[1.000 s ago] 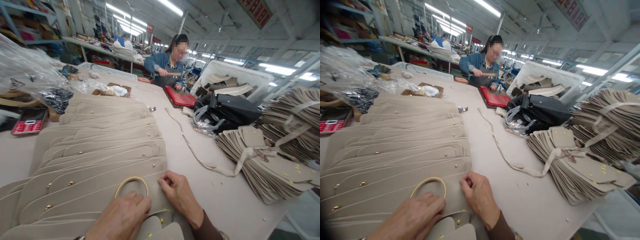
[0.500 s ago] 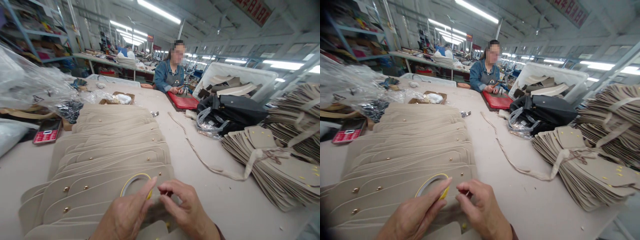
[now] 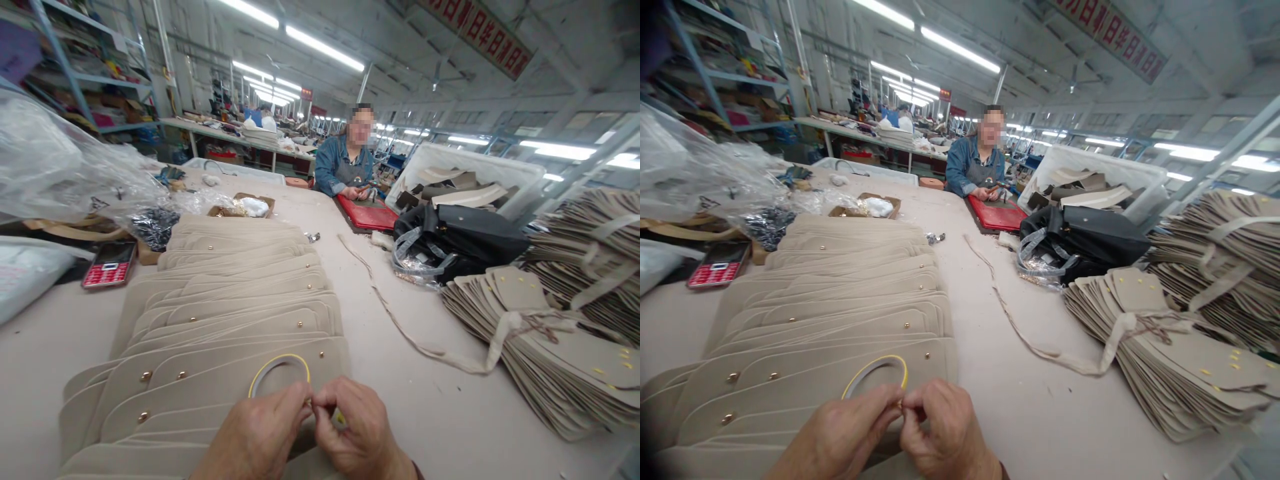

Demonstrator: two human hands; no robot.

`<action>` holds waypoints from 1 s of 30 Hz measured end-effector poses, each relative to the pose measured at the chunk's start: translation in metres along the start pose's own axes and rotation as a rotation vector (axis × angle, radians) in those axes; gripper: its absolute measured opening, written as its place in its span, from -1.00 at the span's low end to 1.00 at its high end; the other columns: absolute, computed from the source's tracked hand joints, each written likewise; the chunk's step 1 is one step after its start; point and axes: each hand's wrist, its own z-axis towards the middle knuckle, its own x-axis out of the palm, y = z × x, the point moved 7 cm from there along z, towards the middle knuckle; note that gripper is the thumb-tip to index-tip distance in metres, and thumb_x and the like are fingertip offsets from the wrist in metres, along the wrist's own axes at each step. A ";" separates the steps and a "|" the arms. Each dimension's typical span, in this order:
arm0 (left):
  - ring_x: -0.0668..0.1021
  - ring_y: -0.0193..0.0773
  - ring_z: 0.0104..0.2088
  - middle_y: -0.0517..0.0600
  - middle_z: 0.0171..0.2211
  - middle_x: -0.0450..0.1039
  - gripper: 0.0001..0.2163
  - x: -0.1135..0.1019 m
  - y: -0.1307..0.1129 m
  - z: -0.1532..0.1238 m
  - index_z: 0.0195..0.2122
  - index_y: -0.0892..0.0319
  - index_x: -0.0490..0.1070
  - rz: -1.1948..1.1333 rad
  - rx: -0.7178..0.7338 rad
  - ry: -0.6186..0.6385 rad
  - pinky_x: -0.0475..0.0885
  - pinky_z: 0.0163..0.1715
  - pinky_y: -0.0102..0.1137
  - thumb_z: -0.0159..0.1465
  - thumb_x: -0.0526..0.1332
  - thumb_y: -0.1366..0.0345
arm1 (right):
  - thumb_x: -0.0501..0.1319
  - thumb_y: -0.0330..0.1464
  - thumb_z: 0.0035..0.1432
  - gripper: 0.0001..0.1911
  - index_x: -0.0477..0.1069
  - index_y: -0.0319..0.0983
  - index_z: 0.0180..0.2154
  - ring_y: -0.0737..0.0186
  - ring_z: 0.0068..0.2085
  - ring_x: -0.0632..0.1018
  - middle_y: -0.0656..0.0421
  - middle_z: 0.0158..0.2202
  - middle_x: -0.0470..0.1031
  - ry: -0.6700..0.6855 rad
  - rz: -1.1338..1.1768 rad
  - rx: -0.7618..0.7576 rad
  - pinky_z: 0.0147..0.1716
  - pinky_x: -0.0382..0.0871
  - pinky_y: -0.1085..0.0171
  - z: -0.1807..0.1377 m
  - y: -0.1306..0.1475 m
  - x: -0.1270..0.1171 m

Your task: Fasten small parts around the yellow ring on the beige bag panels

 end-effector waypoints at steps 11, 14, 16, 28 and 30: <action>0.41 -0.30 -0.56 -0.11 -0.53 0.33 -0.78 -0.005 -0.012 0.003 -0.31 0.11 0.25 0.096 0.064 -0.080 0.21 -0.58 -0.40 0.39 -0.10 0.48 | 0.31 -0.20 -0.02 -0.72 0.41 -0.29 -0.51 0.36 -0.66 0.43 0.25 -0.70 0.41 0.014 0.627 0.979 -0.64 0.32 0.42 -0.020 -0.064 0.028; 0.44 -0.25 -0.47 -0.08 -0.46 0.36 -0.85 0.006 -0.005 0.003 -0.29 0.12 0.27 0.183 -0.033 0.035 0.26 -0.51 -0.38 0.34 0.02 0.51 | 0.33 -0.07 0.00 -0.60 0.47 -0.32 -0.41 0.35 -0.59 0.47 0.20 -0.61 0.47 -0.007 0.626 0.981 -0.56 0.39 0.39 -0.020 -0.083 0.021; 0.46 -0.20 -0.39 -0.05 -0.38 0.40 -0.82 0.019 0.005 0.003 -0.29 0.12 0.30 0.255 -0.137 0.186 0.32 -0.44 -0.37 0.26 0.09 0.58 | 0.31 -0.04 0.03 -0.57 0.50 -0.33 -0.35 0.31 -0.54 0.50 0.17 -0.56 0.50 0.020 0.591 0.948 -0.51 0.43 0.37 -0.019 -0.091 0.021; 0.47 -0.02 -0.22 0.06 -0.25 0.43 -0.72 0.033 0.016 0.006 -0.25 0.15 0.36 0.292 -0.325 0.443 0.46 -0.28 -0.14 0.20 0.01 0.65 | 0.15 -0.32 0.18 -0.78 0.48 -0.25 -0.44 0.31 -0.53 0.46 0.19 -0.55 0.48 0.077 0.108 0.604 -0.50 0.31 0.38 0.003 -0.076 0.024; 0.47 -0.02 -0.23 0.06 -0.26 0.43 -0.73 0.033 0.016 0.006 -0.25 0.15 0.36 0.288 -0.320 0.443 0.46 -0.26 -0.12 0.20 0.02 0.64 | 0.14 -0.35 0.18 -0.80 0.47 -0.24 -0.44 0.30 -0.49 0.48 0.18 -0.51 0.50 0.063 0.049 0.549 -0.45 0.32 0.37 0.005 -0.074 0.024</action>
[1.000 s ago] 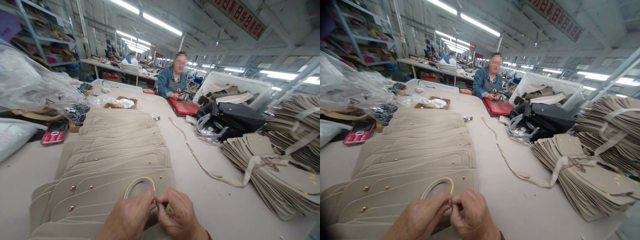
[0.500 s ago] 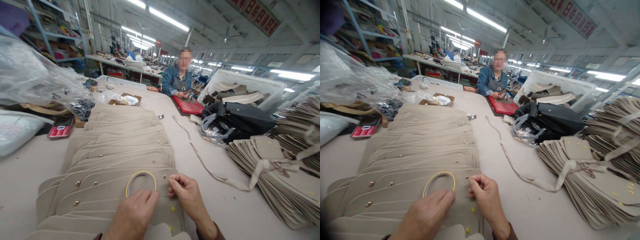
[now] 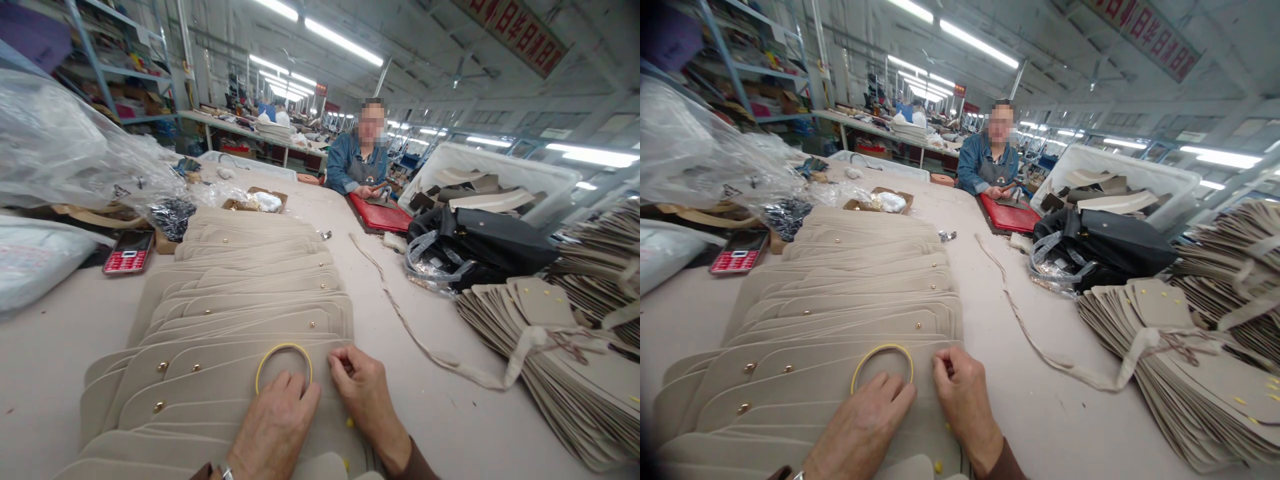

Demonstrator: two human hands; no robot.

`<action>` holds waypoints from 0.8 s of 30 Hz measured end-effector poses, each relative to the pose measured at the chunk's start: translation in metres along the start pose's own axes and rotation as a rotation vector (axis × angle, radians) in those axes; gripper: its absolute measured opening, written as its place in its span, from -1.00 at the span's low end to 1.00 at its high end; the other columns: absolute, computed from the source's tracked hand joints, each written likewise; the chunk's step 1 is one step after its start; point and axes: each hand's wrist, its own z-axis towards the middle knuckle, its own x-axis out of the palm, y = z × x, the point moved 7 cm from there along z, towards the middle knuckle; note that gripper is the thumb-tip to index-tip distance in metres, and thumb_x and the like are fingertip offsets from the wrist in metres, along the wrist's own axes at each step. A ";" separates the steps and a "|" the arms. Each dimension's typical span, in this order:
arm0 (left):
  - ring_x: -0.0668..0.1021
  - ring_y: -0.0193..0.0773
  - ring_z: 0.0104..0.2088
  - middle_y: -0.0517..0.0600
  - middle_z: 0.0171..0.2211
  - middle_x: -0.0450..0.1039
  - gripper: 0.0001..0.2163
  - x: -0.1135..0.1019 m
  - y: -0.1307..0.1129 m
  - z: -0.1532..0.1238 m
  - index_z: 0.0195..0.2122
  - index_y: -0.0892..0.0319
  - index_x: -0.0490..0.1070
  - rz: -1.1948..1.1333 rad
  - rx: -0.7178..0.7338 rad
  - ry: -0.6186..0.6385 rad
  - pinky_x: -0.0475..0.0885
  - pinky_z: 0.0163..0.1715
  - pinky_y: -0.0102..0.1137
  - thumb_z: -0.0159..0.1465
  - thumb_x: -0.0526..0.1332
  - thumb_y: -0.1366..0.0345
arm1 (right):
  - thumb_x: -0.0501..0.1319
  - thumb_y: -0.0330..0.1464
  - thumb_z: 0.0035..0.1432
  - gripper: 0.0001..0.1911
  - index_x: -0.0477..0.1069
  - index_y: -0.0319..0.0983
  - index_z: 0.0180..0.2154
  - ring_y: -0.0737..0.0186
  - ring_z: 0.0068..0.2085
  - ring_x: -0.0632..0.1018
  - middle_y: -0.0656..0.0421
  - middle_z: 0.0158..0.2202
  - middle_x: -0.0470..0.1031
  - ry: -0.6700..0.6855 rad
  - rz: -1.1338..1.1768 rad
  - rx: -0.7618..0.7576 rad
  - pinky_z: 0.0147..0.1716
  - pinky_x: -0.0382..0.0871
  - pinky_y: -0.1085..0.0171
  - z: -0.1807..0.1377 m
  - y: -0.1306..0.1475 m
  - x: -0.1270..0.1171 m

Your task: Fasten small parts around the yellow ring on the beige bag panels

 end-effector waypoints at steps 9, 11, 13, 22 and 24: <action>0.45 0.01 -0.24 0.07 -0.26 0.43 -0.70 0.003 0.003 -0.001 -0.24 0.15 0.36 -0.020 0.009 -0.040 0.43 -0.26 -0.07 0.21 -0.03 0.64 | 0.22 -0.12 0.17 -0.56 0.25 -0.26 -0.03 0.26 -0.53 0.51 0.24 -0.53 0.47 0.022 0.471 0.314 -0.55 0.44 0.34 -0.006 -0.034 0.008; 0.44 0.00 -0.23 0.07 -0.25 0.43 -0.69 0.002 0.003 -0.001 -0.23 0.15 0.36 -0.024 -0.001 -0.031 0.42 -0.24 -0.07 0.20 -0.04 0.65 | 0.20 -0.08 0.18 -0.61 0.27 -0.25 -0.14 0.25 -0.50 0.54 0.20 -0.48 0.49 0.035 0.557 0.318 -0.51 0.48 0.32 -0.008 -0.039 0.008; 0.44 0.01 -0.21 0.07 -0.24 0.43 -0.68 0.001 0.003 0.000 -0.23 0.15 0.37 -0.025 -0.016 -0.015 0.42 -0.22 -0.06 0.18 -0.04 0.65 | 0.19 -0.09 0.19 -0.66 0.33 -0.26 -0.25 0.26 -0.48 0.53 0.18 -0.49 0.48 0.058 0.504 0.260 -0.48 0.47 0.32 -0.010 -0.039 0.008; 0.46 -0.04 -0.20 0.06 -0.21 0.44 -0.75 0.000 -0.003 -0.004 -0.22 0.15 0.35 -0.181 0.083 0.044 0.45 -0.25 -0.13 0.24 -0.01 0.59 | 0.15 -0.28 0.23 -0.79 0.49 -0.22 -0.37 0.28 -0.45 0.49 0.18 -0.49 0.51 0.010 0.086 0.060 -0.43 0.33 0.37 0.002 -0.013 0.006; 0.47 -0.05 -0.22 0.05 -0.23 0.46 -0.80 0.001 -0.007 -0.004 -0.24 0.15 0.35 -0.214 0.122 0.071 0.46 -0.27 -0.16 0.26 0.03 0.55 | 0.17 -0.31 0.22 -0.82 0.48 -0.22 -0.39 0.29 -0.41 0.50 0.19 -0.46 0.52 0.006 0.077 0.045 -0.37 0.33 0.36 0.005 -0.010 0.003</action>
